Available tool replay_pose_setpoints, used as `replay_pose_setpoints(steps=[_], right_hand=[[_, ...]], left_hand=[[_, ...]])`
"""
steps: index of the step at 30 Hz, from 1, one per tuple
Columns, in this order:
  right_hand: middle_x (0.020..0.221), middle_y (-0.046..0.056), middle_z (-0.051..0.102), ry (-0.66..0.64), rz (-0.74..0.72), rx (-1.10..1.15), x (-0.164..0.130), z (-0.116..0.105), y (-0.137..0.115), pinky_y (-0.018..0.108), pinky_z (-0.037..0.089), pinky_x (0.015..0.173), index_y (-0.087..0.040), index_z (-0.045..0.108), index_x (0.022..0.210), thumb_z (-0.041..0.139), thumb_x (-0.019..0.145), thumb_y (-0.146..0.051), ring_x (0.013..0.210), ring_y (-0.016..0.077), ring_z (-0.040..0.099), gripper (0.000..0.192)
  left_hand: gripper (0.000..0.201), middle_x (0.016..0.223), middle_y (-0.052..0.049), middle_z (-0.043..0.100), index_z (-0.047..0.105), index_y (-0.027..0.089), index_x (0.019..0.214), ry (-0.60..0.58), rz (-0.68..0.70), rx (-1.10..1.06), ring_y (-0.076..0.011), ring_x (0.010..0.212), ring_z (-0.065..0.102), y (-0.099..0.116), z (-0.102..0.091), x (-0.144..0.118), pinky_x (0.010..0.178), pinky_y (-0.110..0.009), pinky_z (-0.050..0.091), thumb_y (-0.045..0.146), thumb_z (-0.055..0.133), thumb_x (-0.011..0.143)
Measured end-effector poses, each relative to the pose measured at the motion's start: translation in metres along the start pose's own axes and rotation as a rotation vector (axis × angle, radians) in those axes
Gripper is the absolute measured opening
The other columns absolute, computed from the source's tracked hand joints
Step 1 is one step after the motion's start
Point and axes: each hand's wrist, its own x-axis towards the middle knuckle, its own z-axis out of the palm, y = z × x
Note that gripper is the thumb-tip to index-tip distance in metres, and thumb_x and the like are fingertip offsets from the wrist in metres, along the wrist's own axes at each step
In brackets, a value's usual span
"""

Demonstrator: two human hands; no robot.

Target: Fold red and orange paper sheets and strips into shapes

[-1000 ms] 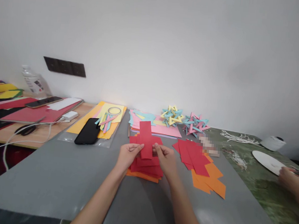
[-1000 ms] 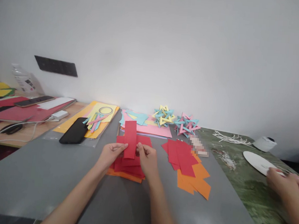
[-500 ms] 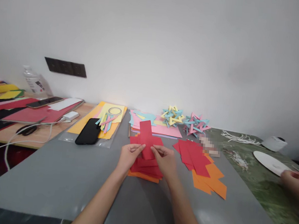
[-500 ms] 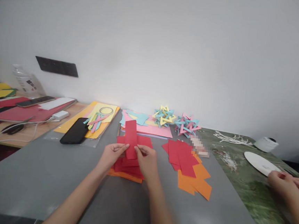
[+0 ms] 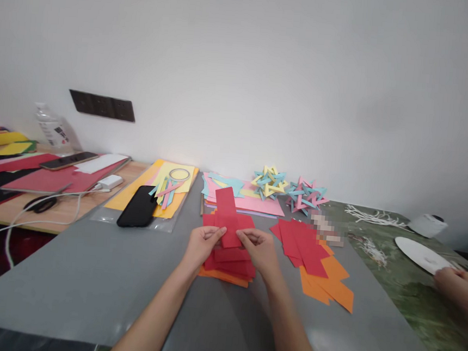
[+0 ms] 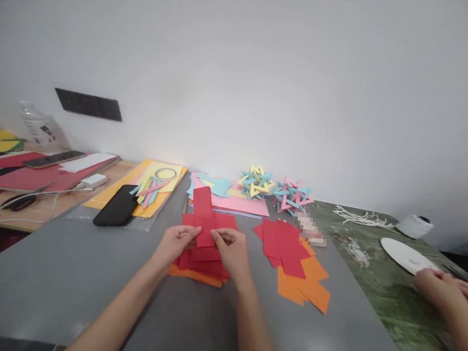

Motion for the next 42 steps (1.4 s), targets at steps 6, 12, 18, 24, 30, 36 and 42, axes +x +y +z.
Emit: replay_pose_setpoints(steps=[6,12,18,24,30,36,42], right_hand=[[0.061,0.004,0.065,0.124,-0.101,-0.134,-0.0034,0.0026,-0.0079,0.026,0.047,0.055,-0.017,0.063,0.062,0.054,0.069,-0.035,0.059,0.0175,0.06,0.021],[0.064,0.005,0.065,0.128,-0.058,-0.043,-0.0005,0.0039,-0.0038,0.026,0.048,0.054,-0.015,0.062,0.066,0.057,0.067,-0.036,0.059,0.017,0.06,0.021],[0.059,0.003,0.065,-0.02,0.028,0.104,0.0009,0.0016,-0.0019,0.026,0.048,0.051,-0.014,0.063,0.069,0.06,0.065,-0.038,0.05,0.0159,0.061,0.024],[0.055,0.003,0.065,-0.03,0.064,0.134,0.0002,0.0007,-0.0046,0.027,0.051,0.052,-0.015,0.063,0.067,0.059,0.065,-0.042,0.049,0.0167,0.062,0.028],[0.056,0.005,0.066,-0.056,0.11,0.137,-0.0003,0.0004,-0.0045,0.028,0.051,0.053,-0.013,0.064,0.072,0.056,0.067,-0.045,0.051,0.0174,0.063,0.034],[0.059,0.007,0.067,-0.109,0.119,0.161,-0.0012,0.0006,-0.0048,0.029,0.051,0.056,-0.013,0.064,0.072,0.06,0.064,-0.043,0.055,0.0185,0.064,0.032],[0.056,0.006,0.066,0.0,0.091,0.163,-0.0004,-0.0003,-0.0019,0.028,0.051,0.053,-0.013,0.063,0.068,0.062,0.063,-0.042,0.052,0.0179,0.063,0.03]], left_hand=[[0.032,0.05,0.0,0.062,0.062,0.014,0.062,0.016,-0.078,0.058,-0.0157,0.049,0.061,-0.0012,0.0044,-0.0013,0.047,-0.022,0.047,0.043,0.068,0.053],[0.028,0.053,0.0,0.064,0.057,0.014,0.057,-0.046,-0.076,-0.009,-0.015,0.051,0.063,-0.0052,0.0057,-0.0001,0.048,-0.02,0.046,0.037,0.071,0.051],[0.027,0.054,-0.002,0.065,0.057,0.013,0.059,-0.021,-0.043,0.013,-0.015,0.051,0.062,-0.0057,0.0032,0.0016,0.047,-0.019,0.046,0.036,0.07,0.053],[0.028,0.049,-0.003,0.064,0.058,0.013,0.058,0.016,-0.028,0.044,-0.014,0.046,0.06,-0.0061,0.0038,0.0017,0.042,-0.018,0.044,0.037,0.071,0.051],[0.03,0.047,-0.005,0.063,0.06,0.012,0.056,0.032,0.007,0.09,-0.0135,0.041,0.058,-0.0062,0.0033,0.0018,0.039,-0.019,0.042,0.041,0.07,0.051],[0.03,0.046,-0.005,0.063,0.061,0.012,0.056,0.041,0.019,0.104,-0.0138,0.043,0.059,-0.0051,0.0031,0.0023,0.04,-0.019,0.043,0.041,0.069,0.053],[0.029,0.053,-0.007,0.066,0.064,0.011,0.062,-0.042,0.011,0.063,-0.0137,0.049,0.061,-0.0056,0.0046,0.002,0.048,-0.02,0.046,0.039,0.068,0.055]])
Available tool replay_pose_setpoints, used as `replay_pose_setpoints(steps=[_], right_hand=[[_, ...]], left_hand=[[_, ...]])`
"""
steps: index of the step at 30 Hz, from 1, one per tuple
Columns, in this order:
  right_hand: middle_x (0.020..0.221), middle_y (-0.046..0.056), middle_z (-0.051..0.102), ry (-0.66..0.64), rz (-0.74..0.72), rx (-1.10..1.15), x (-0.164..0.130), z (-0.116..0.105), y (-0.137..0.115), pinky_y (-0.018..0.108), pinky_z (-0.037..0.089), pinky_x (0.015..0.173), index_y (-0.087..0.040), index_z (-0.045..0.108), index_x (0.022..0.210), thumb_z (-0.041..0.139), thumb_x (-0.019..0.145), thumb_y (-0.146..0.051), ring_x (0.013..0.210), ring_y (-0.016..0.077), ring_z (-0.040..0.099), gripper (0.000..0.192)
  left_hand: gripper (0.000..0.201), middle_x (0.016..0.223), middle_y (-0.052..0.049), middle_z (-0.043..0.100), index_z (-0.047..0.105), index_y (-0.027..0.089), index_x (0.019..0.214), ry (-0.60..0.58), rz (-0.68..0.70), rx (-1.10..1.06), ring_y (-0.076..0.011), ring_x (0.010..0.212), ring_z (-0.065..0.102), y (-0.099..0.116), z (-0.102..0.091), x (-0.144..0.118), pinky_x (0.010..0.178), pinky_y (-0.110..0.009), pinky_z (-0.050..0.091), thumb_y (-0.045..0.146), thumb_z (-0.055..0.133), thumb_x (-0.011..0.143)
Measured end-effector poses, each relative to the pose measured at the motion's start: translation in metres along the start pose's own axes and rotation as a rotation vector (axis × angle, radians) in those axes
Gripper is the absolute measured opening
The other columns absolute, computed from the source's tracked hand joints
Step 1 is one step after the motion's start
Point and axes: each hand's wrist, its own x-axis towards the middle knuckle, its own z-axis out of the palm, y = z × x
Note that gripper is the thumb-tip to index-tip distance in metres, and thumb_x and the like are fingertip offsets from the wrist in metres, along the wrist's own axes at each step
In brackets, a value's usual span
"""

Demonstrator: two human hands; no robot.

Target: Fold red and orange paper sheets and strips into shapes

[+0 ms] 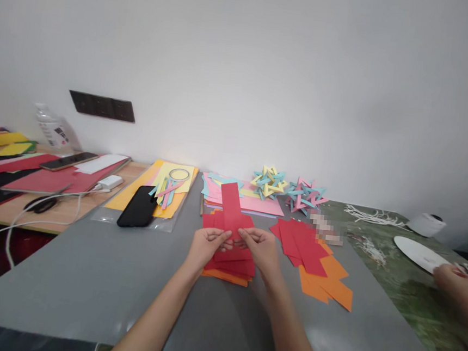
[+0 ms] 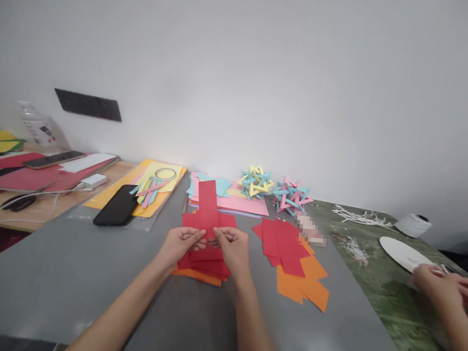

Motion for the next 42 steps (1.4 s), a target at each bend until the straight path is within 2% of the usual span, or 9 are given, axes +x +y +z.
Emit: replay_pose_setpoints(steps=[4,9,14,17,21,31,33,38,42], right_hand=[[0.056,0.004,0.066,0.027,0.015,0.015,0.002,0.001,0.003,0.028,0.051,0.051,-0.014,0.063,0.068,0.058,0.064,-0.046,0.049,0.0172,0.062,0.033],[0.063,0.002,0.067,0.11,-0.03,-0.038,0.007,0.0,0.01,0.025,0.048,0.048,-0.015,0.063,0.071,0.062,0.061,-0.043,0.055,0.016,0.06,0.03],[0.058,0.002,0.066,0.029,-0.02,-0.023,0.01,0.001,0.021,0.024,0.045,0.048,-0.014,0.065,0.068,0.059,0.064,-0.04,0.05,0.0145,0.058,0.027],[0.056,0.002,0.065,-0.003,-0.007,-0.002,0.013,0.002,0.027,0.023,0.044,0.049,-0.014,0.064,0.068,0.059,0.064,-0.039,0.049,0.0136,0.057,0.026],[0.054,0.001,0.064,0.044,0.008,0.041,0.016,0.0,0.032,0.022,0.042,0.046,-0.013,0.063,0.067,0.061,0.062,-0.04,0.045,0.0118,0.055,0.027],[0.055,-0.001,0.063,0.134,0.051,0.126,0.023,-0.001,0.043,0.023,0.043,0.052,-0.015,0.057,0.064,0.068,0.053,-0.042,0.051,0.013,0.057,0.031],[0.054,-0.001,0.063,0.1,0.045,0.127,0.022,-0.001,0.044,0.023,0.043,0.051,-0.015,0.058,0.063,0.066,0.055,-0.042,0.051,0.0133,0.057,0.03],[0.053,-0.001,0.062,-0.111,0.047,0.129,0.018,0.0,0.04,0.023,0.044,0.05,-0.016,0.059,0.059,0.063,0.06,-0.043,0.049,0.0131,0.056,0.028],[0.059,0.001,0.065,-0.113,0.054,0.127,0.017,0.001,0.039,0.025,0.046,0.054,-0.015,0.061,0.065,0.063,0.06,-0.044,0.054,0.0147,0.059,0.029]], left_hand=[[0.029,0.051,-0.006,0.065,0.063,0.011,0.061,0.022,-0.016,-0.019,-0.0117,0.046,0.059,0.001,0.0,-0.002,0.046,-0.019,0.045,0.039,0.069,0.054],[0.029,0.052,-0.006,0.065,0.061,0.012,0.06,-0.067,-0.041,0.032,-0.0124,0.043,0.059,-0.001,-0.002,-0.001,0.041,-0.018,0.043,0.039,0.069,0.053],[0.028,0.052,-0.001,0.063,0.062,0.014,0.062,0.042,0.045,0.065,-0.0136,0.044,0.059,-0.007,-0.004,0.006,0.042,-0.02,0.045,0.04,0.066,0.055],[0.025,0.051,-0.001,0.063,0.062,0.014,0.06,0.044,0.055,0.065,-0.0123,0.042,0.057,-0.008,-0.005,0.008,0.043,-0.02,0.045,0.038,0.067,0.054],[0.024,0.047,-0.002,0.062,0.063,0.013,0.063,-0.011,0.063,0.139,-0.0133,0.039,0.057,-0.009,-0.005,0.007,0.037,-0.019,0.039,0.037,0.065,0.058],[0.026,0.042,0.002,0.056,0.059,0.012,0.065,-0.022,0.104,0.155,-0.0101,0.033,0.051,-0.01,-0.005,0.01,0.035,-0.018,0.038,0.036,0.066,0.058],[0.026,0.042,0.001,0.056,0.059,0.012,0.064,-0.011,0.101,0.162,-0.0102,0.034,0.051,-0.012,-0.006,0.011,0.036,-0.018,0.039,0.036,0.066,0.058],[0.026,0.051,-0.001,0.061,0.062,0.012,0.066,0.105,0.164,0.074,-0.0099,0.043,0.054,-0.015,-0.01,0.017,0.044,-0.019,0.044,0.033,0.069,0.054],[0.024,0.047,0.0,0.06,0.062,0.012,0.06,0.129,0.144,0.056,-0.0085,0.041,0.052,-0.014,-0.013,0.017,0.043,-0.018,0.043,0.031,0.072,0.049]])
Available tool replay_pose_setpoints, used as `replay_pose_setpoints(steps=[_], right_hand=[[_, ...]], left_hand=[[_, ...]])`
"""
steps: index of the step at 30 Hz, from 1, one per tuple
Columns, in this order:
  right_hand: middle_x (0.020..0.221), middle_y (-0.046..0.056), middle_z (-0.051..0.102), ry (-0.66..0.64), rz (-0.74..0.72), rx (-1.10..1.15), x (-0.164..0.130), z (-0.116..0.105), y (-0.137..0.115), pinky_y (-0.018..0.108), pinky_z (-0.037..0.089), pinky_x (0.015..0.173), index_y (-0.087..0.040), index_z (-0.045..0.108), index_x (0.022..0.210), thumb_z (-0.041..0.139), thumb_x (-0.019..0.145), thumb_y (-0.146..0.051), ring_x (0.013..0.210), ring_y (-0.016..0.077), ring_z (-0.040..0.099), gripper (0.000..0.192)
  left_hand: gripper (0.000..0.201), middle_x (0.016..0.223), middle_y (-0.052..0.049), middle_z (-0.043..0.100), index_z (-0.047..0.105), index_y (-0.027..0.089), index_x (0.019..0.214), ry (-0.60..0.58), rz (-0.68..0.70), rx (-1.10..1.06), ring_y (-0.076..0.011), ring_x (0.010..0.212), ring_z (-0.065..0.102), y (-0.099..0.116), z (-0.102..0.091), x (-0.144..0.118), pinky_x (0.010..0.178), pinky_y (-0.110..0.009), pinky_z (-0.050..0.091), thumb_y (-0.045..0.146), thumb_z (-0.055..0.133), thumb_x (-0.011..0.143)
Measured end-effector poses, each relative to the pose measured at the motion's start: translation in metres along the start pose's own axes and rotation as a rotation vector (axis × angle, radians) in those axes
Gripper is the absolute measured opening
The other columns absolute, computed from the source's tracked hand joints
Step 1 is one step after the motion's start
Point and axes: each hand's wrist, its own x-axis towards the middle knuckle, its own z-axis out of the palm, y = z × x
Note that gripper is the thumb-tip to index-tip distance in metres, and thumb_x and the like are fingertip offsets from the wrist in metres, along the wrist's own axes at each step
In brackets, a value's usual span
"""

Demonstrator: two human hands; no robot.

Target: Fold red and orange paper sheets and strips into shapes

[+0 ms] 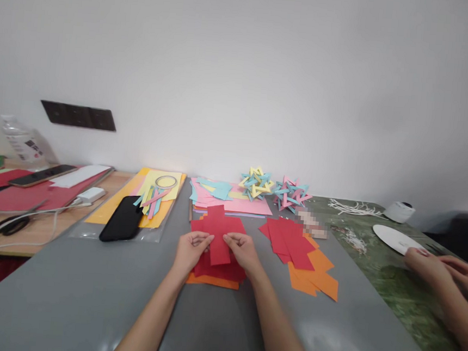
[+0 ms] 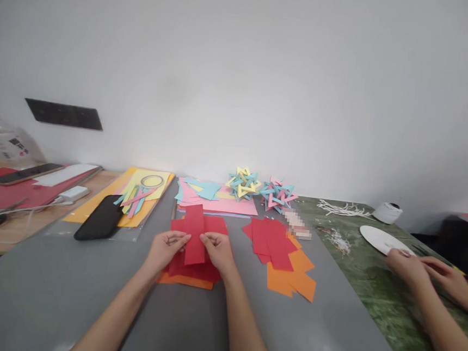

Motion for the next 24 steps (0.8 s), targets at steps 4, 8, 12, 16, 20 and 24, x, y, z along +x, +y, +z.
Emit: replay_pose_setpoints(steps=[4,8,12,16,20,24], right_hand=[[0.057,0.003,0.065,0.058,0.003,-0.016,0.0014,-0.0029,0.0003,0.027,0.047,0.054,-0.014,0.062,0.068,0.063,0.06,-0.046,0.055,0.0166,0.06,0.032],[0.053,0.003,0.063,0.013,-0.003,-0.032,0.0007,-0.004,-0.0001,0.026,0.046,0.051,-0.014,0.062,0.065,0.061,0.06,-0.049,0.051,0.0157,0.059,0.036],[0.056,0.003,0.064,-0.012,-0.005,-0.073,-0.0007,-0.0026,-0.0006,0.024,0.045,0.05,-0.014,0.061,0.064,0.06,0.061,-0.048,0.052,0.0143,0.058,0.035],[0.061,0.004,0.065,0.086,-0.048,-0.114,0.0004,-0.0048,-0.0022,0.024,0.045,0.052,-0.014,0.062,0.067,0.062,0.06,-0.046,0.056,0.0152,0.058,0.033],[0.056,0.001,0.062,0.078,-0.086,-0.126,0.0015,-0.0088,-0.0043,0.023,0.042,0.049,-0.015,0.063,0.066,0.06,0.064,-0.043,0.051,0.0131,0.055,0.028],[0.055,0.0,0.06,0.01,-0.111,-0.136,0.0014,-0.009,-0.0036,0.022,0.041,0.05,-0.016,0.061,0.063,0.06,0.065,-0.039,0.051,0.0116,0.054,0.023]], left_hand=[[0.024,0.044,0.0,0.06,0.062,0.011,0.058,-0.039,-0.034,0.03,-0.0085,0.038,0.051,0.003,0.0018,-0.0029,0.042,-0.018,0.042,0.032,0.072,0.049],[0.025,0.051,-0.002,0.063,0.063,0.012,0.062,-0.024,-0.012,0.01,-0.0103,0.044,0.056,0.0016,0.002,-0.0011,0.046,-0.019,0.045,0.031,0.072,0.049],[0.028,0.059,-0.003,0.066,0.062,0.013,0.066,0.021,0.007,-0.048,-0.013,0.054,0.06,-0.0033,-0.0008,0.0024,0.052,-0.021,0.048,0.032,0.072,0.048],[0.027,0.055,-0.003,0.065,0.061,0.012,0.064,-0.042,-0.016,-0.021,-0.0127,0.049,0.059,-0.0046,-0.0011,0.0004,0.049,-0.022,0.047,0.032,0.072,0.049],[0.027,0.057,-0.004,0.065,0.062,0.012,0.068,-0.084,-0.021,-0.003,-0.0132,0.051,0.059,-0.0025,0.0002,-0.0011,0.051,-0.022,0.049,0.032,0.071,0.051],[0.027,0.063,-0.004,0.067,0.062,0.013,0.068,-0.117,-0.035,-0.054,-0.0146,0.056,0.061,-0.0028,-0.0019,0.0014,0.056,-0.025,0.05,0.034,0.069,0.055]])
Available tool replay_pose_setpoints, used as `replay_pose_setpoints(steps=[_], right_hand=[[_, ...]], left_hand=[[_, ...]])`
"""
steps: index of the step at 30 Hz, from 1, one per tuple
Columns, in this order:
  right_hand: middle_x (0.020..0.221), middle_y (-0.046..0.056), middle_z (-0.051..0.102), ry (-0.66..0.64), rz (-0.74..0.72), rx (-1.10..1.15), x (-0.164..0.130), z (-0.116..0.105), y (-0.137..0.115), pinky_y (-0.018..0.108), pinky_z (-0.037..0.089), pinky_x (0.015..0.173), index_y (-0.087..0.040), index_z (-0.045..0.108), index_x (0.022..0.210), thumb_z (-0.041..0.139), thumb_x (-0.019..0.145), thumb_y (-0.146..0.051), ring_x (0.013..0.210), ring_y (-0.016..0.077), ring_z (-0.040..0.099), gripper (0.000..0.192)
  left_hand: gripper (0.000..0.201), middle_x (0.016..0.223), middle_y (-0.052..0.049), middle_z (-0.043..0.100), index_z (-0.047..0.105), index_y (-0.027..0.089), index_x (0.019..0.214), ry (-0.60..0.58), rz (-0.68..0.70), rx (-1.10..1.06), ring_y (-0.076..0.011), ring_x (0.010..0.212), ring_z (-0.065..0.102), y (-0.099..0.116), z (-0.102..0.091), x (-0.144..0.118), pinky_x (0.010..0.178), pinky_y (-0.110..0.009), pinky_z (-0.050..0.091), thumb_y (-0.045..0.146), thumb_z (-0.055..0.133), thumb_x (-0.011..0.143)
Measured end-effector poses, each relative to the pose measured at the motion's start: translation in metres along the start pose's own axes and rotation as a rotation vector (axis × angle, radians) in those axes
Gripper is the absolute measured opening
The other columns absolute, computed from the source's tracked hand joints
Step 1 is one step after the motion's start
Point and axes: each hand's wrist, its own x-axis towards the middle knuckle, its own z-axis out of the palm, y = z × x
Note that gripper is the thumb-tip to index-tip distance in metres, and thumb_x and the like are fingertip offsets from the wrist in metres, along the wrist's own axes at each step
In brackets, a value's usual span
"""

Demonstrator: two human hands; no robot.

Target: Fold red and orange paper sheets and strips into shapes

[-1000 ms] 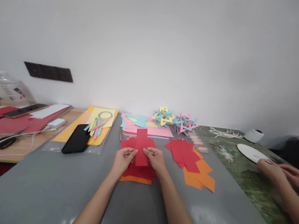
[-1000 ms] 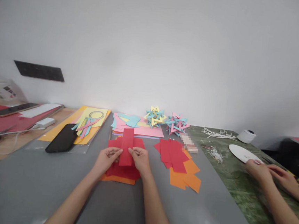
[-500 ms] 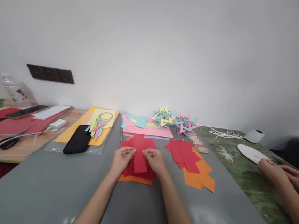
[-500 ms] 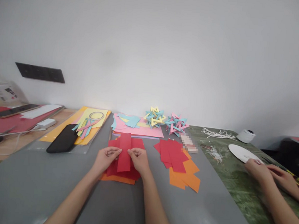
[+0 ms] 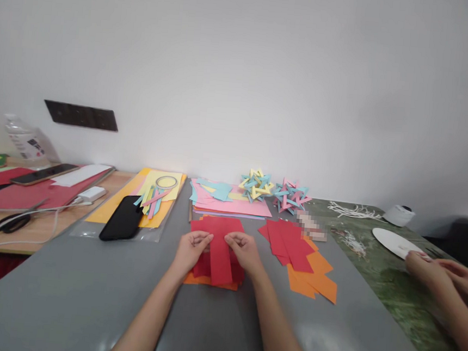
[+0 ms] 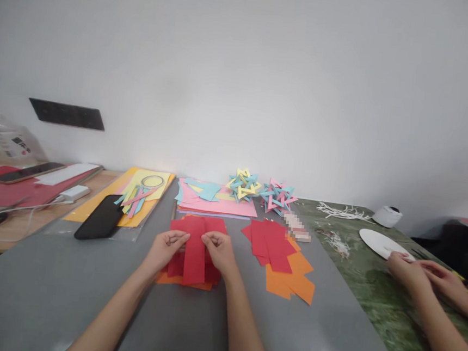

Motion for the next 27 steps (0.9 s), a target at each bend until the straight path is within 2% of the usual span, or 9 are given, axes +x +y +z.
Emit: replay_pose_setpoints(steps=[6,10,14,21,27], right_hand=[[0.06,0.001,0.063,0.145,0.029,0.019,0.0,0.002,-0.001,0.024,0.043,0.054,-0.015,0.061,0.073,0.063,0.062,-0.037,0.055,0.0129,0.055,0.025],[0.057,0.0,0.059,0.093,-0.033,0.014,-0.001,0.001,-0.004,0.022,0.041,0.051,-0.016,0.06,0.066,0.058,0.066,-0.038,0.051,0.0116,0.052,0.022],[0.057,0.0,0.059,0.028,-0.033,-0.002,-0.003,0.002,-0.006,0.023,0.042,0.051,-0.017,0.06,0.065,0.057,0.067,-0.041,0.052,0.0127,0.053,0.025],[0.062,0.003,0.063,0.167,-0.032,-0.007,-0.003,0.007,-0.009,0.026,0.046,0.054,-0.017,0.061,0.069,0.058,0.064,-0.044,0.058,0.016,0.057,0.027],[0.06,0.001,0.062,0.131,-0.073,-0.002,-0.003,0.007,-0.008,0.025,0.044,0.053,-0.017,0.06,0.066,0.059,0.064,-0.038,0.054,0.0141,0.056,0.021]], left_hand=[[0.025,0.056,-0.003,0.065,0.063,0.012,0.065,-0.014,-0.011,0.042,-0.012,0.049,0.058,-0.001,0.001,-0.003,0.051,-0.022,0.049,0.032,0.07,0.053],[0.025,0.058,-0.004,0.066,0.064,0.012,0.065,-0.006,-0.03,0.061,-0.0126,0.051,0.059,0.004,0.005,-0.006,0.05,-0.021,0.048,0.033,0.07,0.052],[0.026,0.061,-0.005,0.067,0.064,0.012,0.065,0.043,-0.027,0.041,-0.0146,0.054,0.06,0.007,0.006,-0.006,0.051,-0.022,0.048,0.034,0.07,0.053],[0.027,0.058,-0.007,0.067,0.065,0.012,0.062,0.045,-0.008,0.092,-0.0155,0.052,0.061,0.003,0.005,-0.004,0.048,-0.022,0.047,0.035,0.072,0.049],[0.03,0.062,-0.006,0.068,0.065,0.012,0.068,0.064,0.017,0.031,-0.0156,0.055,0.061,0.005,0.005,-0.004,0.053,-0.024,0.049,0.037,0.07,0.052]])
